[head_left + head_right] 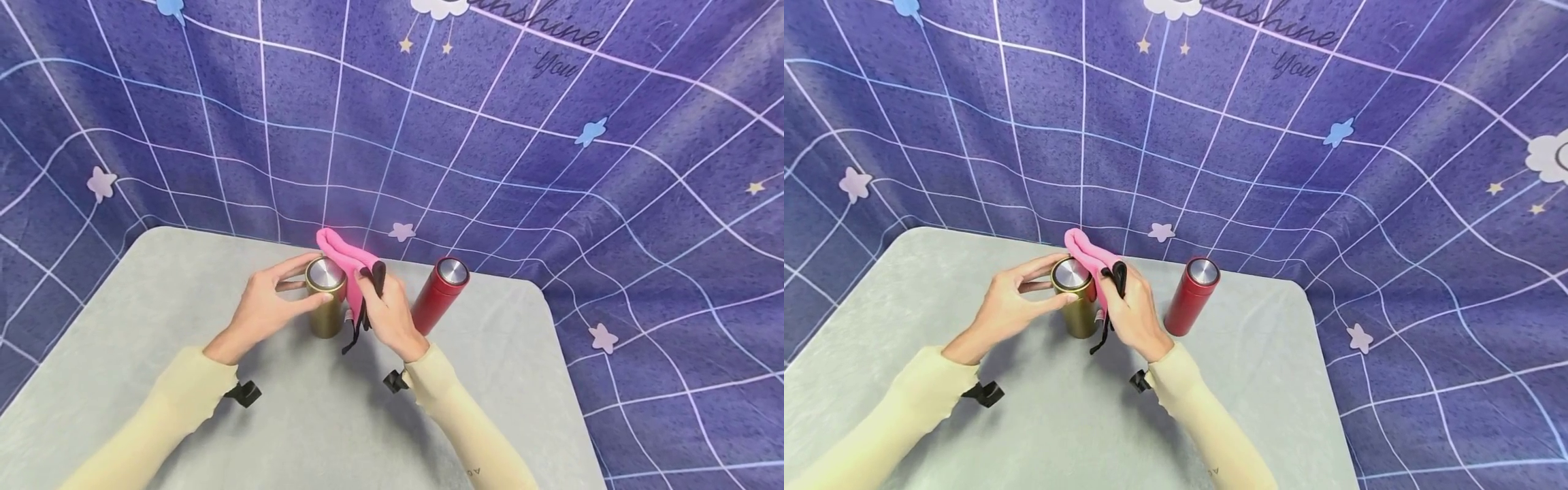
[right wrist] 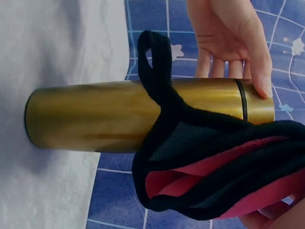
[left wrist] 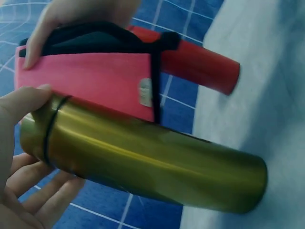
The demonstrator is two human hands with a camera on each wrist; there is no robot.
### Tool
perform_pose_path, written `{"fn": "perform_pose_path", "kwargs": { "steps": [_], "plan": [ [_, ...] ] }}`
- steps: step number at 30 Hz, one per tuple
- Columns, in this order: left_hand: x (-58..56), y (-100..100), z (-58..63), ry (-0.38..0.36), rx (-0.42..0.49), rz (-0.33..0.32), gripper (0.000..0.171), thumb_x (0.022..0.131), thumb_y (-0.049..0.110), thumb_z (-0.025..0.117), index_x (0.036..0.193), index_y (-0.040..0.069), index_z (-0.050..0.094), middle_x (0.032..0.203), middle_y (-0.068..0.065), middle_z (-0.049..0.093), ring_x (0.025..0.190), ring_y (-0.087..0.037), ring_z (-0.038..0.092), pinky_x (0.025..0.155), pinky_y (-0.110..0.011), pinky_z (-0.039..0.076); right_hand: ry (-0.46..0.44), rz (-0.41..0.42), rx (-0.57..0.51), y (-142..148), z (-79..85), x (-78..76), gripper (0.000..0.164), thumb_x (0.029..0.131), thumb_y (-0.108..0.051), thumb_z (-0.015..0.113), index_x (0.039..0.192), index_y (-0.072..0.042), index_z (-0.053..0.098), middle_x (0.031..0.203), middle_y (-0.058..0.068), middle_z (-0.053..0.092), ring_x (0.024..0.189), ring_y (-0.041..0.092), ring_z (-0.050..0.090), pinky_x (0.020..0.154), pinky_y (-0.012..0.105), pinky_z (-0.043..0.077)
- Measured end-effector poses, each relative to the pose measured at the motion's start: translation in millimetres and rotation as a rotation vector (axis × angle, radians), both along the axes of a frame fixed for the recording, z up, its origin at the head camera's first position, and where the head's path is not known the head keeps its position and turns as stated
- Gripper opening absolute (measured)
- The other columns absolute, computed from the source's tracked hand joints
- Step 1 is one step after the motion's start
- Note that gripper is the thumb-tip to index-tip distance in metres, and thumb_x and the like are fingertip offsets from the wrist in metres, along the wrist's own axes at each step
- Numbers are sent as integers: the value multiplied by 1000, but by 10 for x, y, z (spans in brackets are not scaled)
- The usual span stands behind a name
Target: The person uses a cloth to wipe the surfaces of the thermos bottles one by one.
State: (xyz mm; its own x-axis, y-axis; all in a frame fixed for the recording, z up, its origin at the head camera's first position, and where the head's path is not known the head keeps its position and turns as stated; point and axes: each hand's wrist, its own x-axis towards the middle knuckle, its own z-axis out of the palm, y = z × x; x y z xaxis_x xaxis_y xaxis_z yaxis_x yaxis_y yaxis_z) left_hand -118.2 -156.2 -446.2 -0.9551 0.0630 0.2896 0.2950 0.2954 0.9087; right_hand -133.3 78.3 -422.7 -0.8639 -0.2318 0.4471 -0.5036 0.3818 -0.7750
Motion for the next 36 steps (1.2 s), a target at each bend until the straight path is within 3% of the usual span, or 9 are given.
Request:
{"fn": "perform_pose_path", "kwargs": {
  "steps": [4,7,14,17,20,24,29,36],
  "plan": [
    [-4,19,-178,19,-92,41,81,82,41,96,154,36,59,147,3,67,118,-29,74,105,-51,57,33,2,18,-8,-27,-7,37,107,-31,56,136,-14,73,93,4,69,87,19,63,75,35,53],
    [19,31,-349,-2,-115,69,91,80,43,97,159,32,53,148,-4,67,125,-35,70,111,-64,49,29,8,23,-25,-43,-10,38,108,-32,56,138,-15,72,95,4,70,88,18,63,76,34,53],
    [44,76,-663,-10,-73,85,84,82,30,97,155,15,57,138,-18,70,123,-40,70,103,-60,58,4,47,23,-42,-34,-9,39,108,-31,54,141,-15,69,101,5,70,92,20,63,80,36,53],
    [53,95,-701,15,-94,94,76,83,30,96,149,12,62,134,-17,73,119,-40,72,99,-60,60,11,50,43,-30,-30,-7,40,108,-29,54,141,-15,69,106,4,70,94,19,63,82,37,54],
    [43,105,-692,35,-107,90,71,84,30,96,146,12,65,131,-16,74,115,-40,74,97,-59,61,49,75,68,-20,-12,-24,42,107,-25,54,146,-17,67,125,2,72,110,16,65,98,38,56],
    [25,103,-660,50,-120,67,73,83,28,96,146,10,65,131,-16,75,110,-39,77,95,-57,62,144,133,125,-10,26,-56,47,106,-20,55,153,-21,61,147,-2,65,132,15,61,116,38,48],
    [23,104,-625,29,-122,33,74,83,31,96,146,9,65,134,-13,74,108,-37,78,93,-55,63,226,177,193,17,35,-64,52,109,-21,52,160,-22,53,158,-5,57,142,16,56,122,40,45],
    [28,103,-624,9,-101,23,76,81,35,97,146,11,66,135,-10,74,108,-33,78,92,-47,65,221,168,231,44,22,2,59,106,-19,47,165,-25,45,164,-6,50,149,15,49,123,43,43]
  ]
}}
